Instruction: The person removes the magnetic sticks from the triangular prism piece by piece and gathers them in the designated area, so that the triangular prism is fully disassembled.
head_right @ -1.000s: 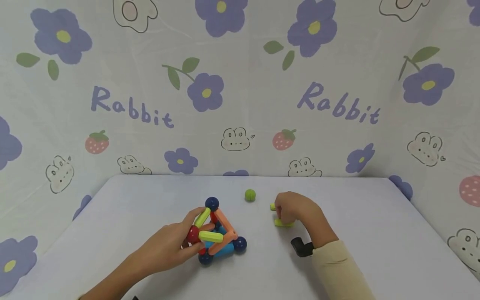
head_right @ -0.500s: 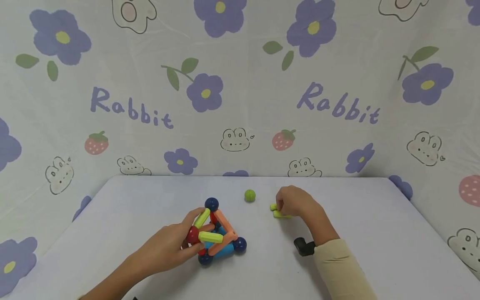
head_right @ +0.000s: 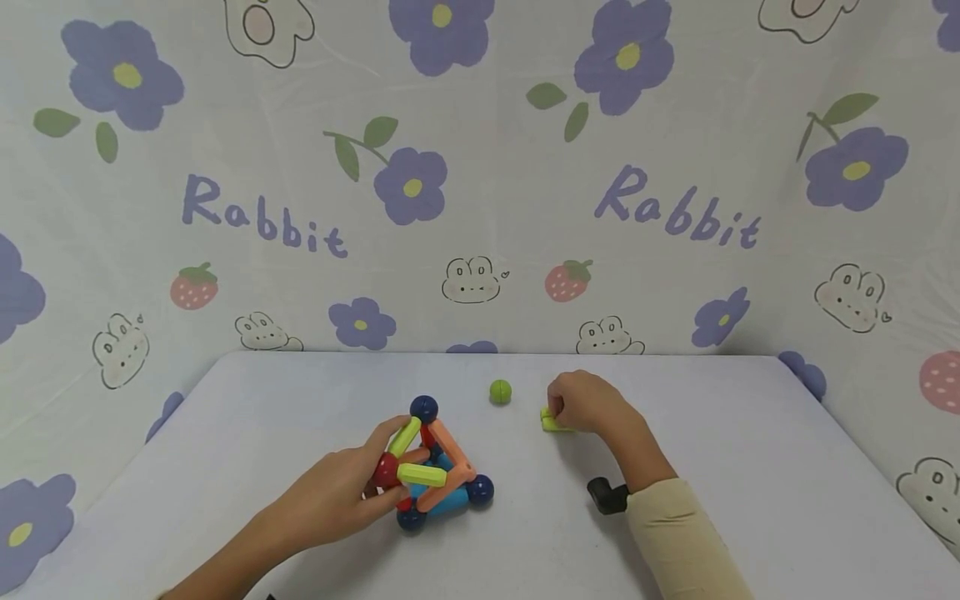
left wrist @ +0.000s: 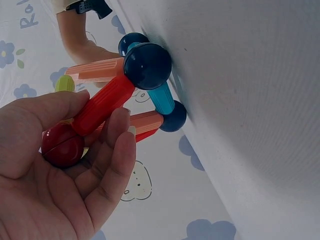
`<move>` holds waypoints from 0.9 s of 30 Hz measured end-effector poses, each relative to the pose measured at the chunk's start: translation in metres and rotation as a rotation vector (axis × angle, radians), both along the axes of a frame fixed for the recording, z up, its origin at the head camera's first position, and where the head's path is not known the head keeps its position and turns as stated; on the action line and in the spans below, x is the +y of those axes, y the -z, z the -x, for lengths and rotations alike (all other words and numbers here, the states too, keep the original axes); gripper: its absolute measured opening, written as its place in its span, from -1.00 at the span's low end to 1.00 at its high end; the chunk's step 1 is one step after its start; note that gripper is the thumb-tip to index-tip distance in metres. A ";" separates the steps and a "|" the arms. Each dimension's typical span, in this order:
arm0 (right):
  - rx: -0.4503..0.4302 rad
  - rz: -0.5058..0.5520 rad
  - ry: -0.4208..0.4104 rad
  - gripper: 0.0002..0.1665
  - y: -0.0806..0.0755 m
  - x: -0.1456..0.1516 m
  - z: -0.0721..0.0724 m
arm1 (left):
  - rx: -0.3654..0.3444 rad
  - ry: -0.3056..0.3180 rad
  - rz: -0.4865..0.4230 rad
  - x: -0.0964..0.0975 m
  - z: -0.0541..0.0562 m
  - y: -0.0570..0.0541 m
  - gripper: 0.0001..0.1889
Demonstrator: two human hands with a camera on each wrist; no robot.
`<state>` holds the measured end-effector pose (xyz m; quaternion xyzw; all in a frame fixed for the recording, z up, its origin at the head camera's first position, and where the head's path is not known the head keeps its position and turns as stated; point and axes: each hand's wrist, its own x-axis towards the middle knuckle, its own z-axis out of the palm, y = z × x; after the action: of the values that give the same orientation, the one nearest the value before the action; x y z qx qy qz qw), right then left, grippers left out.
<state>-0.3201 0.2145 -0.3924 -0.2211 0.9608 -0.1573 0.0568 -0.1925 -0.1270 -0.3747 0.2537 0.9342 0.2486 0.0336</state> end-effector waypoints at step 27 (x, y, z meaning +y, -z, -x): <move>-0.108 0.244 -0.476 -0.84 -0.056 -0.062 -0.066 | -0.003 0.004 -0.013 0.000 -0.001 0.000 -0.17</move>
<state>-0.2545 0.1528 -0.3362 -0.4372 0.8513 -0.2656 0.1165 -0.1917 -0.1269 -0.3750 0.2554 0.9320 0.2551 0.0338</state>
